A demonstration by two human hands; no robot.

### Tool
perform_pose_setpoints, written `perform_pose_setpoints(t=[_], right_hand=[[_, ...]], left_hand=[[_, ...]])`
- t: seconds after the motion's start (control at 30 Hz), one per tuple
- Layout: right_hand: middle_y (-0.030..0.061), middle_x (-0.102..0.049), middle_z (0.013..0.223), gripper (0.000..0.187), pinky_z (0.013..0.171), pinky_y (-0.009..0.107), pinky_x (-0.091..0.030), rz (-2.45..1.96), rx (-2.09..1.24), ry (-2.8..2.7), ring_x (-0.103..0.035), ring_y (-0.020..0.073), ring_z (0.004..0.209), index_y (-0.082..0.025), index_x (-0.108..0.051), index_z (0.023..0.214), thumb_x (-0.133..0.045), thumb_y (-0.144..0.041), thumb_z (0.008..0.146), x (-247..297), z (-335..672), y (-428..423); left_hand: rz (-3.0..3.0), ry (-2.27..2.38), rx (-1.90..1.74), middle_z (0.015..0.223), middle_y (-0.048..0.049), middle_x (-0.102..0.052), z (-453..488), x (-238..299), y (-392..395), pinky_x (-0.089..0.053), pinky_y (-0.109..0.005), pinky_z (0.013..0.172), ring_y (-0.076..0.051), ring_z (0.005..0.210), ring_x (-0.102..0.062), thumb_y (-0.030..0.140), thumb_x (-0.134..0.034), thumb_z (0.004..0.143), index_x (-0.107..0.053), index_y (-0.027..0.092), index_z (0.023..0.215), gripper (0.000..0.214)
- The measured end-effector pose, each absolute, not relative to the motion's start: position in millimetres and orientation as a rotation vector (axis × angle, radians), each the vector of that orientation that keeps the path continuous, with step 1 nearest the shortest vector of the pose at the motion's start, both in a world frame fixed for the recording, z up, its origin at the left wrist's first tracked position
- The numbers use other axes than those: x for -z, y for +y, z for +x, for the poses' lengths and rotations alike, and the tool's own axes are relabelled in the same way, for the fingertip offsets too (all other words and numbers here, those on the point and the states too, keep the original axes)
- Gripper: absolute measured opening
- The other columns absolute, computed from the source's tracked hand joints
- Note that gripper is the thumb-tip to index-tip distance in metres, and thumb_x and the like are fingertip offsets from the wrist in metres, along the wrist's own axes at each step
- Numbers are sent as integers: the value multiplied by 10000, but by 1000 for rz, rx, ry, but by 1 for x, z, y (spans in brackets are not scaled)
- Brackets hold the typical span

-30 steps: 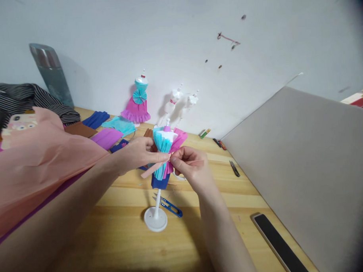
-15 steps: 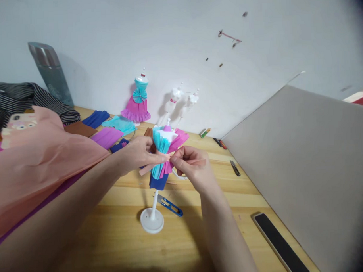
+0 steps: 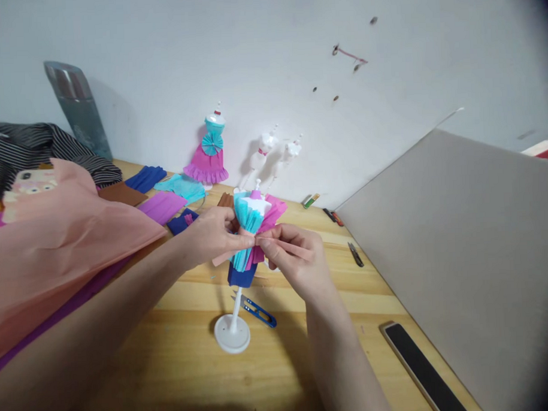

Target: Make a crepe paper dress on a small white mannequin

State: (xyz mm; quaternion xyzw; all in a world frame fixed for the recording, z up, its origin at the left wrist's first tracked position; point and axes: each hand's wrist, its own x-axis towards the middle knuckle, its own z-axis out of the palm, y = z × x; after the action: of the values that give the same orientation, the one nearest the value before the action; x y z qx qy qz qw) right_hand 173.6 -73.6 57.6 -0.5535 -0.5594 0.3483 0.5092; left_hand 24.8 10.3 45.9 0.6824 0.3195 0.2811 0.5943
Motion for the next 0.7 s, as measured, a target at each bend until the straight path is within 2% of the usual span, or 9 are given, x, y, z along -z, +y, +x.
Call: perform_pose_setpoints(t=[0.2,0.4,0.5,0.7], right_hand=[[14,-584,626,173,459,208,-405,-1343,-887,-1436,-466,92,521,-148,-648,689,-669,-313,737,-57,176,-75],[19,-595,627,223,454,219,-420,-1349,-954,-1382,-482,97,505,-143,-678,748,-689,-365,736,-56,177,-74],[19,-596,637,224,459,223,-420,-1336,-934,-1417,-487,101,516,-149,-657,711,-689,-368,743,-57,178,-75],[4,-576,636,151,512,236,-402,-1314,-780,-1803,-473,108,555,-159,-628,724,-612,-264,832,-68,184,-83]], left_hand=[[1568,634,-551,442,82,-503,18,-48,15,-332,-217,453,-55,381,-426,286,-717,685,-529,165,655,226],[1517,600,-561,498,72,-545,18,-47,16,-330,-213,448,-45,379,-436,251,-728,667,-548,158,685,204],[1529,611,-548,536,60,-573,17,-47,17,-330,-215,457,-46,391,-450,240,-726,671,-562,150,708,190],[1566,599,-541,468,64,-542,17,-45,16,-360,-232,496,-63,373,-443,320,-681,731,-568,150,717,205]])
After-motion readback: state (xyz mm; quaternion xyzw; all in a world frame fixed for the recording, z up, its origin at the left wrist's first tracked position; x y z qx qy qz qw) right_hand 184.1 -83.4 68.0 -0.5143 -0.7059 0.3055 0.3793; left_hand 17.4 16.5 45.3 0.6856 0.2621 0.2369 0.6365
